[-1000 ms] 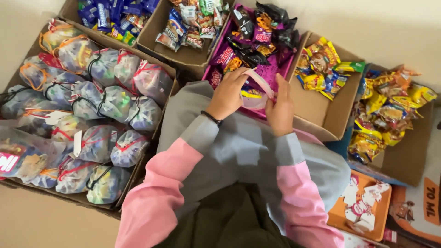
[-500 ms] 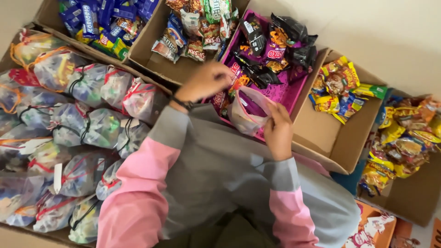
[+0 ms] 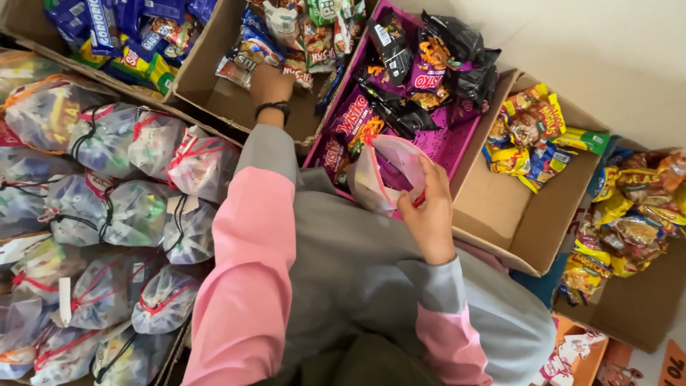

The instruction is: The person sits cross-legged on the floor and packs assorted snack packets into small transparent plastic bags. They tie each bag with a colored string and attach a small paper tag before placing the completed bundle into a nearby box.

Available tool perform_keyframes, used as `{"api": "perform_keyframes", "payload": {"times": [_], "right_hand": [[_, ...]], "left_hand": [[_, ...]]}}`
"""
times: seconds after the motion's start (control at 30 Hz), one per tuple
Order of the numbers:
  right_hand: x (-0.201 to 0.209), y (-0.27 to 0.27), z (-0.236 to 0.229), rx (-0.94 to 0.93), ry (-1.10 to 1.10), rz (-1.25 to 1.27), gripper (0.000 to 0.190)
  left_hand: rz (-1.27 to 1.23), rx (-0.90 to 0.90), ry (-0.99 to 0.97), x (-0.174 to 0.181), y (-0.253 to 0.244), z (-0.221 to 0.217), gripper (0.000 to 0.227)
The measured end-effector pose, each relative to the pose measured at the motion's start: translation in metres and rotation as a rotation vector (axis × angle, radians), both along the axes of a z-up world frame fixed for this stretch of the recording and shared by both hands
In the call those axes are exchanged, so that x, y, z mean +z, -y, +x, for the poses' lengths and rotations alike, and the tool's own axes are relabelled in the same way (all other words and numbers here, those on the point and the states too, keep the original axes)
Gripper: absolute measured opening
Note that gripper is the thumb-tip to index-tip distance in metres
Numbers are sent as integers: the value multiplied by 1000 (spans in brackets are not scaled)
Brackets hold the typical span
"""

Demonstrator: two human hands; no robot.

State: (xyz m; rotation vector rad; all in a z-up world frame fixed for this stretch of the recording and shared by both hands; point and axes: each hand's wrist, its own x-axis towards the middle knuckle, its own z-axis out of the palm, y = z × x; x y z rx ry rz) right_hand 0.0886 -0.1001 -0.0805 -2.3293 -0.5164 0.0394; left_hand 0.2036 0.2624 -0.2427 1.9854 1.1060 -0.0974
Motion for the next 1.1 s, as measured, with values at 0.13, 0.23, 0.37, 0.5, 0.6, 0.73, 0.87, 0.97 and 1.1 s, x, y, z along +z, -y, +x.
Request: {"api": "perform_keyframes", "payload": {"times": [0.13, 0.23, 0.37, 0.5, 0.6, 0.73, 0.87, 0.97, 1.1], "right_hand": [[9, 11, -5, 47, -67, 18, 69], [13, 25, -13, 31, -84, 24, 72], [43, 37, -36, 11, -113, 35, 76], [77, 38, -64, -23, -124, 128, 78], [106, 34, -92, -66, -208, 231, 80], [121, 39, -120, -64, -211, 276, 79], [129, 41, -140, -38, -211, 312, 79], [127, 48, -158, -53, -188, 303, 80], [126, 52, -174, -66, -137, 307, 81]], "left_hand": [[-40, 84, 78, 40, 2, -20, 20], [-290, 81, 285, 96, 22, -54, 27], [-442, -48, 554, 198, 68, -122, 21], [-298, -317, 731, 271, 119, -191, 21], [-306, -508, 1080, 286, 155, -229, 36], [35, -773, 1175, 323, 185, -268, 34], [309, -1035, 876, 326, 200, -291, 31], [460, -1059, 751, 315, 209, -304, 32], [648, -1021, 661, 304, 211, -315, 40]]}}
